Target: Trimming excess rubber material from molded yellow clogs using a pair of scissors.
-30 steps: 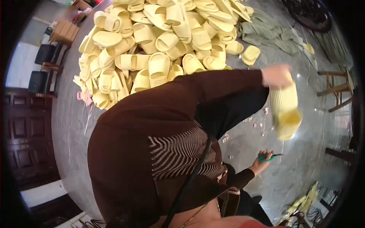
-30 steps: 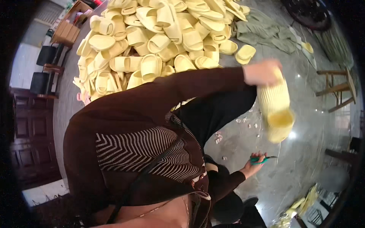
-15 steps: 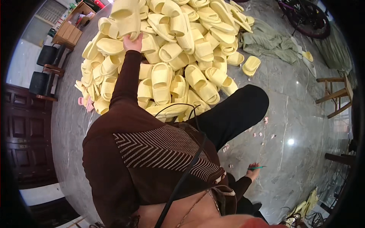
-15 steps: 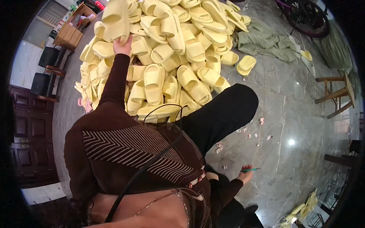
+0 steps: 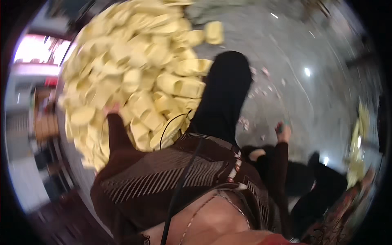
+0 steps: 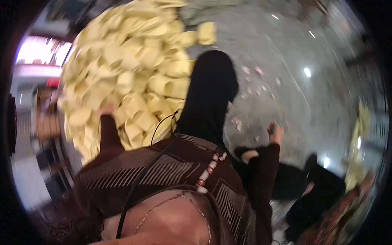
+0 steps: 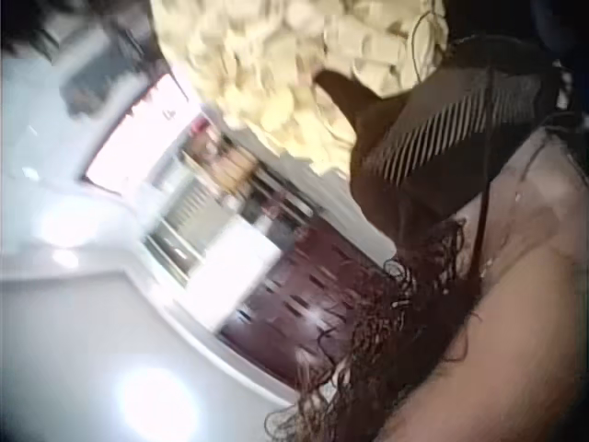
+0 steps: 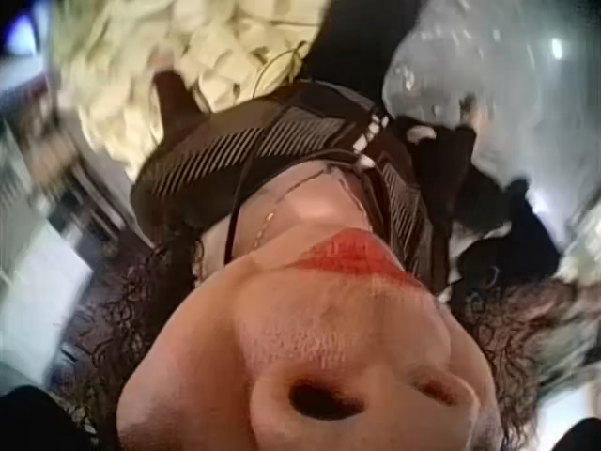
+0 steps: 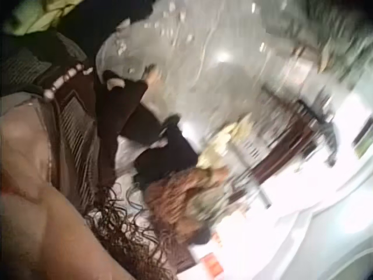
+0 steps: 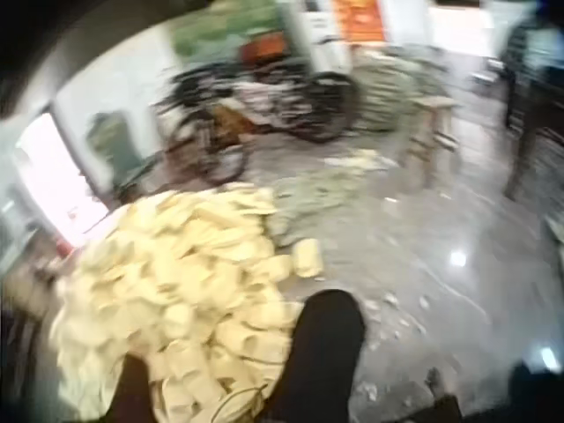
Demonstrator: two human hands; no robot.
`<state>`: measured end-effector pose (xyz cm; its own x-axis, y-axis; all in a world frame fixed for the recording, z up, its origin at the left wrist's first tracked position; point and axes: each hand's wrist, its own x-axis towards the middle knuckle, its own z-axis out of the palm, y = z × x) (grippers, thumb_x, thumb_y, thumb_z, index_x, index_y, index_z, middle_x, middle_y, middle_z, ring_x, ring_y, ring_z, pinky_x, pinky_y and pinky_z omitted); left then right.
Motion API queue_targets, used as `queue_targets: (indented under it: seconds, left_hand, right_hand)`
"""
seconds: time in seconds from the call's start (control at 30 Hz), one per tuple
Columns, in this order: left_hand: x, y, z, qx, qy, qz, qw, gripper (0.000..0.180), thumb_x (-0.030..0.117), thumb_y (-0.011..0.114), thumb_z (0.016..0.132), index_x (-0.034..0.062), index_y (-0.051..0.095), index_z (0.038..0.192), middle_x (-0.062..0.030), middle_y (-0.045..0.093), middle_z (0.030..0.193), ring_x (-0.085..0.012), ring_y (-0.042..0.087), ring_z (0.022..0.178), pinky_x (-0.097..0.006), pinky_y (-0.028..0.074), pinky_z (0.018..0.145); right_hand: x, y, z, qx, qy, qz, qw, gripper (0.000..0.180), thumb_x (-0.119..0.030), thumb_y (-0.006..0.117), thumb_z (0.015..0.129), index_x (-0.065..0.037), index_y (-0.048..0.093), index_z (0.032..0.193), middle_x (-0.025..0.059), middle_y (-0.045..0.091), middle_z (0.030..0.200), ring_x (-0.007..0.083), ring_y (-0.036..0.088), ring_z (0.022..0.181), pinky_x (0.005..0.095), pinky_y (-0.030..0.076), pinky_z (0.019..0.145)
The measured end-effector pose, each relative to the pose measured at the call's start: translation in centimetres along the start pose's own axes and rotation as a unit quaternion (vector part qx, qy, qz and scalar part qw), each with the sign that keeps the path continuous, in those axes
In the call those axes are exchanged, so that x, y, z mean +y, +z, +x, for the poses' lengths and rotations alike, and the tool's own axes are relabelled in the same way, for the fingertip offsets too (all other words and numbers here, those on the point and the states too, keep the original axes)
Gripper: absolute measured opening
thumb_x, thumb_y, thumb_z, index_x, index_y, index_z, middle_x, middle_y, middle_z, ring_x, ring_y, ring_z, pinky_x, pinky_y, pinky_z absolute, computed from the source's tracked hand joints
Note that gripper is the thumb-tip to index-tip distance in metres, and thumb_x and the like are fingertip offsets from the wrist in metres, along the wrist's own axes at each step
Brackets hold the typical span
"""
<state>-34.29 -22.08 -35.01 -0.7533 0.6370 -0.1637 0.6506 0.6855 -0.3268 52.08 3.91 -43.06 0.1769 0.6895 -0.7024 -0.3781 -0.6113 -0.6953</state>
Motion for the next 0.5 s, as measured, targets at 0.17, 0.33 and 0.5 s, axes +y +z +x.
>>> queue_targets:
  seconds: [0.17, 0.33, 0.5]
  left_hand:
    - [-4.0, 0.0, 2.4, 0.041, -0.143, -0.238, 0.960, 0.050, 0.043, 0.055, 0.068, 0.0044, 0.056, 0.099, -0.0120, 0.061, 0.094, -0.0258, 0.057, 0.087, -0.035, 0.043, 0.078]
    - [4.8, -2.9, -0.1, 0.014, -0.102, -0.078, 0.992, 0.064, 0.043, 0.068, 0.057, -0.0028, 0.055, 0.099, -0.0211, 0.058, 0.098, -0.0301, 0.056, 0.091, -0.036, 0.044, 0.077]
    - [16.9, -10.0, -0.8, 0.112, 0.043, -0.126, 0.985, 0.066, 0.047, 0.064, 0.059, -0.0081, 0.054, 0.094, -0.0219, 0.058, 0.095, -0.0331, 0.055, 0.088, -0.037, 0.042, 0.080]
  right_hand:
    - [0.7, 2.3, -1.5, 0.065, -0.020, -0.042, 0.997, 0.008, -0.013, 0.057, 0.074, -0.007, 0.053, 0.078, 0.0043, 0.052, 0.064, 0.0147, 0.050, 0.053, 0.0288, 0.041, 0.044]
    - [4.5, 2.9, 1.8, 0.144, -0.103, -0.188, 0.966, 0.016, -0.013, 0.056, 0.072, 0.000, 0.056, 0.080, 0.0100, 0.054, 0.065, 0.0213, 0.053, 0.054, 0.0362, 0.042, 0.045]
    - [8.7, 1.6, 1.7, 0.134, -0.167, -0.474, 0.854, 0.026, -0.021, 0.057, 0.068, -0.002, 0.058, 0.087, 0.0217, 0.058, 0.085, 0.0364, 0.055, 0.082, 0.0408, 0.044, 0.070]
